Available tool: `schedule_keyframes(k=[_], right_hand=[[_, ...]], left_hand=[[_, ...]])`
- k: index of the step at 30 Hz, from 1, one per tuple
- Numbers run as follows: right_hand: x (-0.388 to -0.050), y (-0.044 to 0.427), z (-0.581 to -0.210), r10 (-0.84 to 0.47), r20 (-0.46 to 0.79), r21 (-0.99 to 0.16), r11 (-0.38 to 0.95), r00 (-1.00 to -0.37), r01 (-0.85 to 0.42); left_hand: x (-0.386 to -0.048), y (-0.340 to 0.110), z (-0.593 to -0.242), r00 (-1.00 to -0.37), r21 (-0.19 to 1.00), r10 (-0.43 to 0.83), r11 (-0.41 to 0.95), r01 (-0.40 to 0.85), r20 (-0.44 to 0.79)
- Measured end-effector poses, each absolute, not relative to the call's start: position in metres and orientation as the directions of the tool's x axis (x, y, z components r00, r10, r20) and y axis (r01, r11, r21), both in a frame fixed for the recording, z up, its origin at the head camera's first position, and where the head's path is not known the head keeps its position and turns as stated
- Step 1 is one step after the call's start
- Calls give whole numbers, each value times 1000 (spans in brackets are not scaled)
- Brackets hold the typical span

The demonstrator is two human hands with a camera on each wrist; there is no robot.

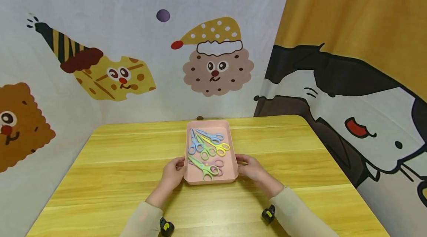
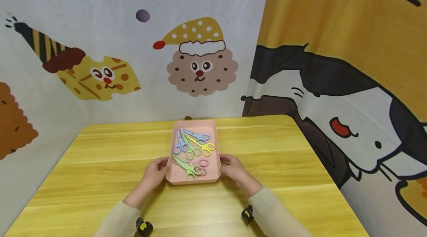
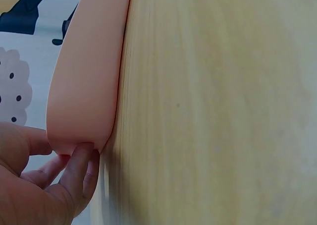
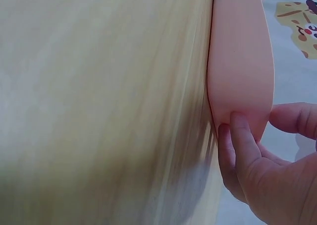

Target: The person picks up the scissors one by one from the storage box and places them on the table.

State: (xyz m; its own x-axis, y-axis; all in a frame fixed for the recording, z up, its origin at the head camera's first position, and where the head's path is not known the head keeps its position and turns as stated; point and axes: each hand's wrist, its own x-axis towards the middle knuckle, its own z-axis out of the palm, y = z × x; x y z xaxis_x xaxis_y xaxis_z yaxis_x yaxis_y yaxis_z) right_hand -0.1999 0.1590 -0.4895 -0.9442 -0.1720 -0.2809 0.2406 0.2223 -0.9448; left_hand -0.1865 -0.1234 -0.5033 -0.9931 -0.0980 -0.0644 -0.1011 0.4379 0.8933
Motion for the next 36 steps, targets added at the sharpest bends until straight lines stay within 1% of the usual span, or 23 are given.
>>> schedule_keyframes(k=[6, 11, 20, 27, 31, 36], right_hand=[[-199, 157, -491, -152, -280, -940, 244, -948, 238], [-200, 157, -491, -149, -278, -942, 238, -949, 238], [-202, 157, -490, -138, -297, -937, 234, -945, 260], [-201, 158, -490, -143, -301, -930, 263, -943, 257], [-201, 158, -491, -141, -300, -931, 258, -944, 257], [-200, 157, -491, -137, -299, -932, 257, -944, 257]], left_hand=[[-186, -123, -503, -993, 896, -96, 433, -97, -61], [-185, -124, -502, -992, 898, -95, 424, -116, -83], [-184, -124, -501, -993, 900, -87, 422, -105, -75], [-185, -127, -501, -995, 918, -78, 387, -92, -67], [-188, -126, -498, -995, 902, -82, 421, -91, -62], [-200, -122, -496, -988, 874, -101, 464, -147, -113]])
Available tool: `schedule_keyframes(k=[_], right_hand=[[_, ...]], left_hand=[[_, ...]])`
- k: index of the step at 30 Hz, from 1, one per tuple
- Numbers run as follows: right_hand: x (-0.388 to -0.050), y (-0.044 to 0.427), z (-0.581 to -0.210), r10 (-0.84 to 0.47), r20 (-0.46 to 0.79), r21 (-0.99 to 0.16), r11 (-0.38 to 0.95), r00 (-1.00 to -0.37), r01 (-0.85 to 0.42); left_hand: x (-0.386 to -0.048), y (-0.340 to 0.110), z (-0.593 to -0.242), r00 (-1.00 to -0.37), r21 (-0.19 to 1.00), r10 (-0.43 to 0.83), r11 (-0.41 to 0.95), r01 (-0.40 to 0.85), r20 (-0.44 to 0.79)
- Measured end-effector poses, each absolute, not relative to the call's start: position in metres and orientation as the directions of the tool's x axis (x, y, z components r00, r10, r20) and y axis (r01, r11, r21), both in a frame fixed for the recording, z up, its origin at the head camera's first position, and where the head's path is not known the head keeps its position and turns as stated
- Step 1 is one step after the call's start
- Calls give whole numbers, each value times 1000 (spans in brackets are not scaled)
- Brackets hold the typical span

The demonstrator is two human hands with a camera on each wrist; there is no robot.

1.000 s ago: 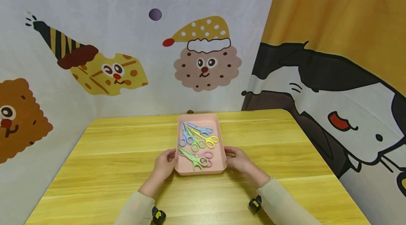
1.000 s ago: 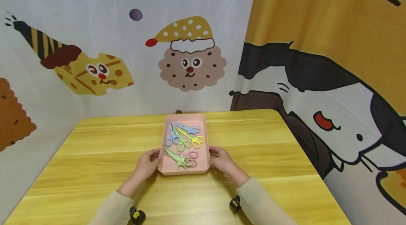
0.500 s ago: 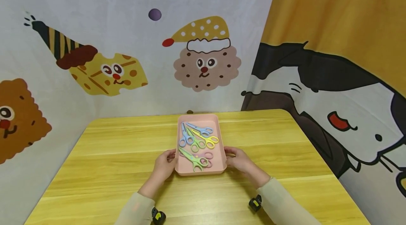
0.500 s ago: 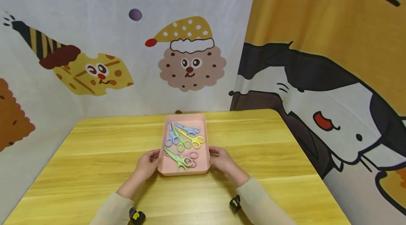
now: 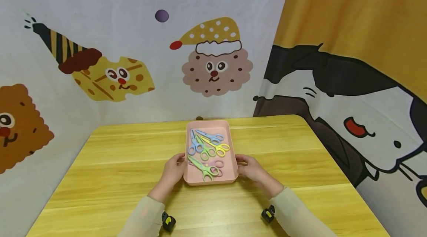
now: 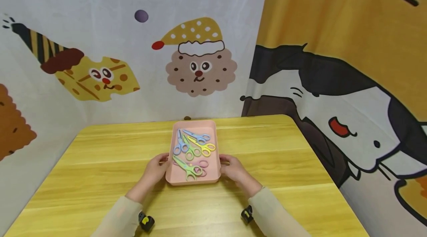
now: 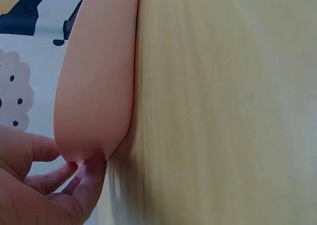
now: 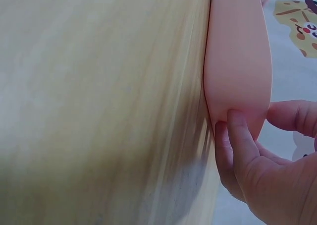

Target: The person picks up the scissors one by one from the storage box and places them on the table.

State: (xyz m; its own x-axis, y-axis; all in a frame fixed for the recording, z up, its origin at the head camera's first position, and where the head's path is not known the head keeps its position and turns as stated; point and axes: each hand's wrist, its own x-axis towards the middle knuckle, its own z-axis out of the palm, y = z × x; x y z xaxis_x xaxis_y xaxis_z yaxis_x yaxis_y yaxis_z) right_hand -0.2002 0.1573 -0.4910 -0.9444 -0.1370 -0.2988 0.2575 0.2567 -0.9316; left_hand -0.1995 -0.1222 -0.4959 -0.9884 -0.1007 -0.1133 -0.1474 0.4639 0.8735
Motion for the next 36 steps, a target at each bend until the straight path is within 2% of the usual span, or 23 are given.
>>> schedule_keyframes(k=[15, 21, 28, 36], right_hand=[[-201, 158, -488, -147, -291, -928, 283, -945, 242], [-206, 158, -478, -144, -299, -907, 351, -943, 234], [-221, 153, -465, -132, -233, -874, 463, -964, 148], [-238, 141, -455, -172, -55, -731, 678, -984, -78]], left_hand=[[-213, -120, -501, -991, 876, -119, 468, -117, -69], [-213, -119, -503, -990, 883, -127, 456, -113, -61], [-213, -119, -505, -989, 891, -139, 440, -110, -54], [-211, -118, -505, -991, 890, -128, 448, -86, -31]])
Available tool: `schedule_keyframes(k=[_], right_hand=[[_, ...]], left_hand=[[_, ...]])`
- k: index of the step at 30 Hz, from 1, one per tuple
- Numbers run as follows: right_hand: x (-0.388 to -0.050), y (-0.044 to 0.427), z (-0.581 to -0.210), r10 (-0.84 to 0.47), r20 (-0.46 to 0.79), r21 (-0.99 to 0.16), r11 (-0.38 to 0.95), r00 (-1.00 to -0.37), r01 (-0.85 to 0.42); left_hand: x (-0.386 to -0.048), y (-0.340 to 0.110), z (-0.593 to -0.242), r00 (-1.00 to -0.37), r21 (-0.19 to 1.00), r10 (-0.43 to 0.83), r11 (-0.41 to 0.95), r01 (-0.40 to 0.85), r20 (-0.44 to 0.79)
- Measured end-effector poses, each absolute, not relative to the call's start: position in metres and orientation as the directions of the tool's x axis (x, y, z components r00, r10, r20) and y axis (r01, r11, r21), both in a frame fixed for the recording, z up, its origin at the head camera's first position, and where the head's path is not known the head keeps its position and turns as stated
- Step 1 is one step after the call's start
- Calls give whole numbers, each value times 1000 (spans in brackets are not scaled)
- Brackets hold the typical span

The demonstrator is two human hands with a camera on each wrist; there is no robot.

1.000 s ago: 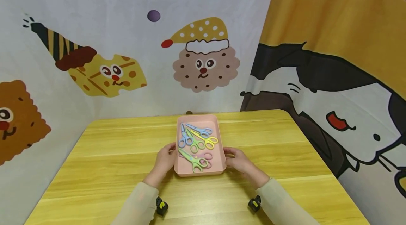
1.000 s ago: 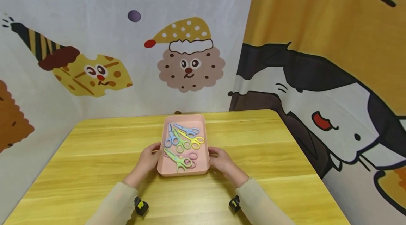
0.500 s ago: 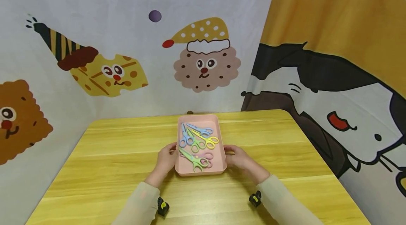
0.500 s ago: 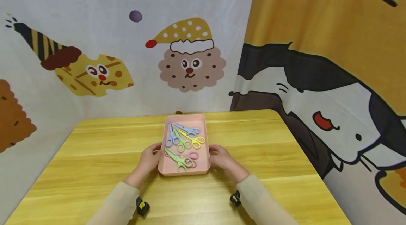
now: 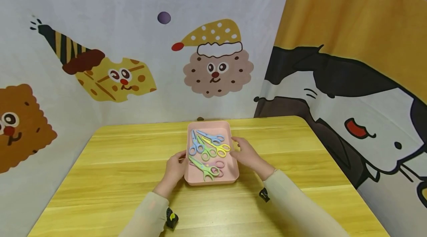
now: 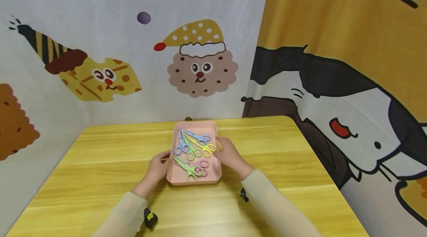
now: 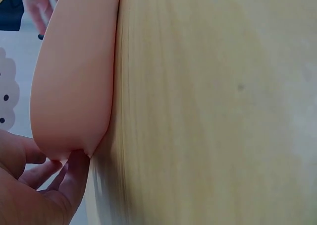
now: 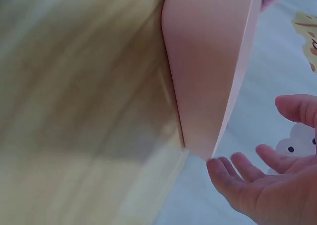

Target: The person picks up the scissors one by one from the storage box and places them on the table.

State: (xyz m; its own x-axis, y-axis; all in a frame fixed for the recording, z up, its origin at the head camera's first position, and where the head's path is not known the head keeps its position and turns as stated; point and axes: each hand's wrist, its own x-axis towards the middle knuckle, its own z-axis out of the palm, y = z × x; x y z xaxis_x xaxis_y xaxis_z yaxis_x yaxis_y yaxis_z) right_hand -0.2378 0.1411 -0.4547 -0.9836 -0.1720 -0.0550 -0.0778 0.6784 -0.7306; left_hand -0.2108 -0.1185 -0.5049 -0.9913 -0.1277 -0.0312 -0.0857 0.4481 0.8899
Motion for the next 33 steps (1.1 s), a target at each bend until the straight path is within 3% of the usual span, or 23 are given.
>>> schedule_keyframes(k=[8, 21, 33], right_hand=[[-256, 125, -456, -318, 85, -565, 765, -944, -308], [-267, 107, -449, -442, 41, -356, 832, -896, -426], [-290, 86, -445, -446, -7, -304, 854, -895, -423]], left_hand=[[-211, -119, -505, -991, 888, -134, 451, -88, -30], [-214, -118, -507, -991, 881, -122, 462, -105, -55], [-212, -119, -504, -990, 880, -134, 462, -107, -50]])
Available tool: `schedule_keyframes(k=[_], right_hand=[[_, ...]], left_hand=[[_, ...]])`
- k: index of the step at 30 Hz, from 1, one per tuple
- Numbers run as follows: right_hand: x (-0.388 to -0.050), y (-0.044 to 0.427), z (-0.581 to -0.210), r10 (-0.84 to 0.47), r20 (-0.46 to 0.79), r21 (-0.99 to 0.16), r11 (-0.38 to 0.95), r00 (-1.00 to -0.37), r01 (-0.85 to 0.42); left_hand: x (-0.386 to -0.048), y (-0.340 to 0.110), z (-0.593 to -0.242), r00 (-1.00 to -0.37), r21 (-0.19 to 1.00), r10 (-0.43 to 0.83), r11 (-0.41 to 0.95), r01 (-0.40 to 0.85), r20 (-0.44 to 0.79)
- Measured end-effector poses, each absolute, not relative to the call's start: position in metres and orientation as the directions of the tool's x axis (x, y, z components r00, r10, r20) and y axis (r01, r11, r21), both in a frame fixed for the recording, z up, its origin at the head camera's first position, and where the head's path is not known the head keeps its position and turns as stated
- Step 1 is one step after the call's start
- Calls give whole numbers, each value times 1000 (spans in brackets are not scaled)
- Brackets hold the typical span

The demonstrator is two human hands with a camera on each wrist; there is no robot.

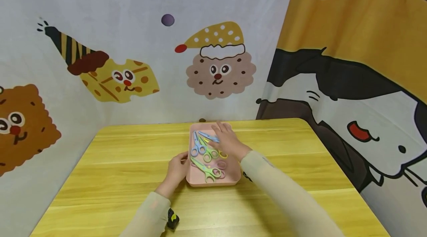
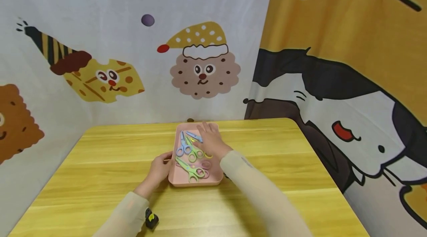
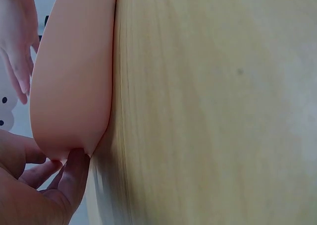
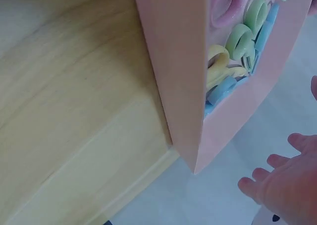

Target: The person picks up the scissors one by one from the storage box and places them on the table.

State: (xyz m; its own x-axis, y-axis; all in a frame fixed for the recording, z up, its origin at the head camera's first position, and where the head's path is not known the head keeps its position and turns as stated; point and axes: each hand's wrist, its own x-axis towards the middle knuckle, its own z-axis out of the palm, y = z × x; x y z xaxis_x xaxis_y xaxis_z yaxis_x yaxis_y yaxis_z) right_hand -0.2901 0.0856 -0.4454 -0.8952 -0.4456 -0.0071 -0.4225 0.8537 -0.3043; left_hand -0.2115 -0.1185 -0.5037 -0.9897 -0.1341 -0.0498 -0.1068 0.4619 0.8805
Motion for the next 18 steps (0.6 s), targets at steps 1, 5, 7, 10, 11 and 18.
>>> schedule_keyframes(k=[1, 5, 7, 10, 11, 18], right_hand=[[-291, 84, -447, -449, -11, -319, 849, -894, -422], [-296, 81, -452, -462, -24, -362, 831, -887, -423], [-297, 80, -455, -467, -38, -360, 831, -884, -424], [-299, 79, -460, -466, -62, -356, 836, -883, -417], [-299, 78, -461, -464, -69, -362, 837, -883, -411], [-305, 78, -473, -429, -113, -400, 845, -896, -354]], left_hand=[[-211, -118, -504, -989, 882, -137, 459, -111, -53], [-211, -118, -505, -991, 883, -130, 461, -93, -36], [-212, -118, -505, -991, 884, -129, 459, -86, -29], [-212, -118, -506, -991, 886, -132, 454, -92, -36], [-212, -118, -505, -990, 887, -132, 452, -96, -39], [-211, -118, -504, -990, 885, -133, 454, -103, -47]])
